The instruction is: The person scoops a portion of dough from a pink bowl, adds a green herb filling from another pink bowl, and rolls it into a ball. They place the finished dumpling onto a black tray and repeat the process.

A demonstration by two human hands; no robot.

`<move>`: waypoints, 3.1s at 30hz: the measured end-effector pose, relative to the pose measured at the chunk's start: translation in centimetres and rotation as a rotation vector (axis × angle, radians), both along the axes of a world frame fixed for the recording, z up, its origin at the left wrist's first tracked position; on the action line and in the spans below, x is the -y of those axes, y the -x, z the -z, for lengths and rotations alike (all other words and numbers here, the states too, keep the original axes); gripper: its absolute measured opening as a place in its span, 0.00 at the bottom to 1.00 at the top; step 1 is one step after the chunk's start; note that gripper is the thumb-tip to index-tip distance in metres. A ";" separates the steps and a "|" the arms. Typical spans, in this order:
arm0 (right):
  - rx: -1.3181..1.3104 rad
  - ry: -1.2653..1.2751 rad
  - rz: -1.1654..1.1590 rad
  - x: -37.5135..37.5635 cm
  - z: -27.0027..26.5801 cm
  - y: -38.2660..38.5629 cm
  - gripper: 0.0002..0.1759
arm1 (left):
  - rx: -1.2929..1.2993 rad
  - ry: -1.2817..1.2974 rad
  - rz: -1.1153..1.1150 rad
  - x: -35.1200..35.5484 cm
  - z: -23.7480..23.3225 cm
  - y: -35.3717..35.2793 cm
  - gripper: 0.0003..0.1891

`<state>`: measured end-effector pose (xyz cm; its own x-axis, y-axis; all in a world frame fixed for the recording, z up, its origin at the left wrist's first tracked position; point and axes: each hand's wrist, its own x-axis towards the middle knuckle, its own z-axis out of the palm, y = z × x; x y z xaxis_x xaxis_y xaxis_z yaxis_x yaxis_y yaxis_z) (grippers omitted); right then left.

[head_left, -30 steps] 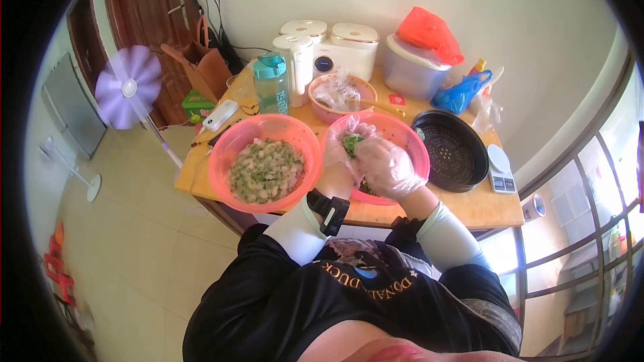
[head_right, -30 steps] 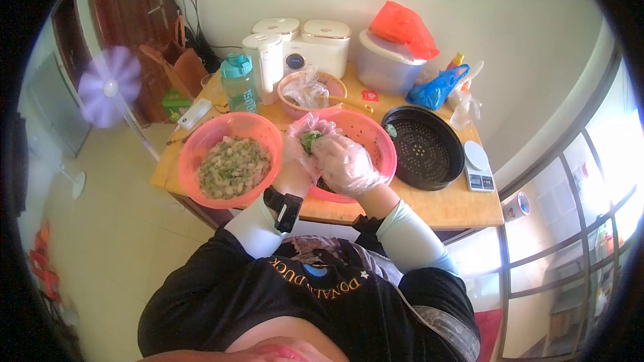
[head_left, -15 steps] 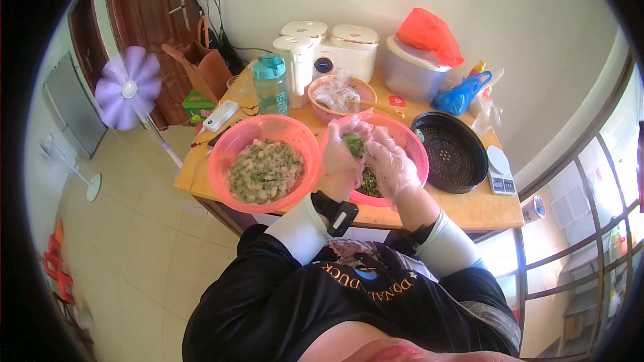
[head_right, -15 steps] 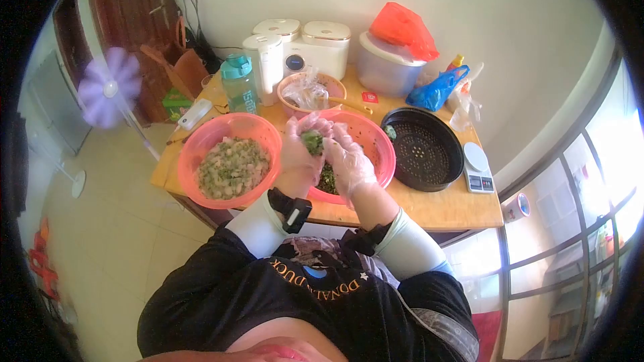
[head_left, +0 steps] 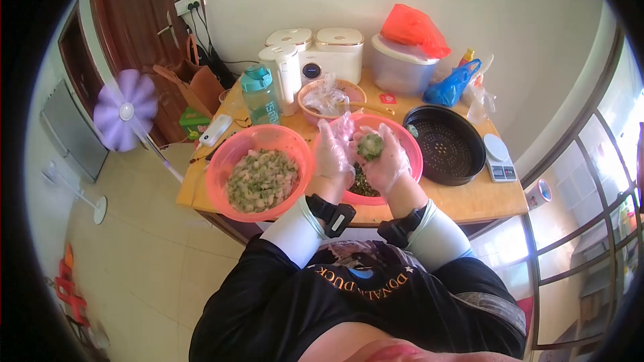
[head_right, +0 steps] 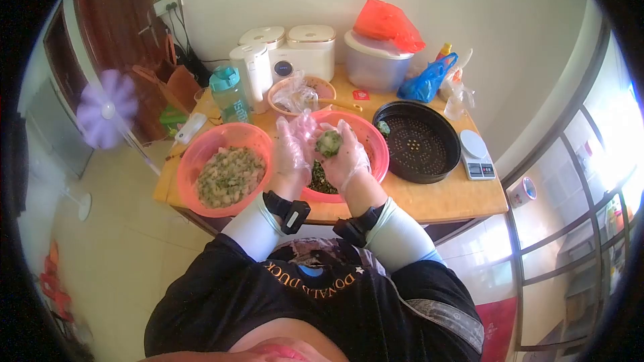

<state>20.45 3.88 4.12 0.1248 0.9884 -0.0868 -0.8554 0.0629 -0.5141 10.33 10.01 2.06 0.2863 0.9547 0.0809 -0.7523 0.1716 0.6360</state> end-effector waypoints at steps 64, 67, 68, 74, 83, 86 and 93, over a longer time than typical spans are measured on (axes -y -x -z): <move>0.074 -0.028 0.108 -1.3 -1.5 -2.0 0.08 | 0.168 0.172 0.288 4.0 -3.6 -1.4 0.34; -0.093 -0.022 0.144 -1.1 -1.6 -1.7 0.15 | -0.103 0.031 0.107 6.4 -5.4 -1.8 0.33; -0.096 -0.023 0.143 -1.3 -1.5 -1.4 0.15 | -0.107 0.030 0.106 6.2 -5.2 -2.0 0.33; -0.090 -0.031 0.080 -1.2 -0.8 -0.4 0.12 | -0.135 -0.093 0.054 3.5 -1.8 -3.4 0.28; 1.007 -0.044 0.282 1.1 -2.2 0.6 0.10 | 0.278 0.159 0.314 4.0 -1.3 -1.3 0.20; 1.794 -0.610 0.334 0.4 -1.0 -0.8 0.13 | 0.216 -0.035 0.467 2.3 0.4 -0.4 0.11; 0.974 -0.303 0.204 1.6 -3.7 -0.5 0.19 | 0.507 0.462 0.307 4.8 -1.4 -0.3 0.20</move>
<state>20.97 2.26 7.79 0.1745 0.9042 0.3898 -0.0372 0.4016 -0.9150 10.63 5.22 3.50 0.5798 0.8065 -0.1160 -0.8089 0.5868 0.0366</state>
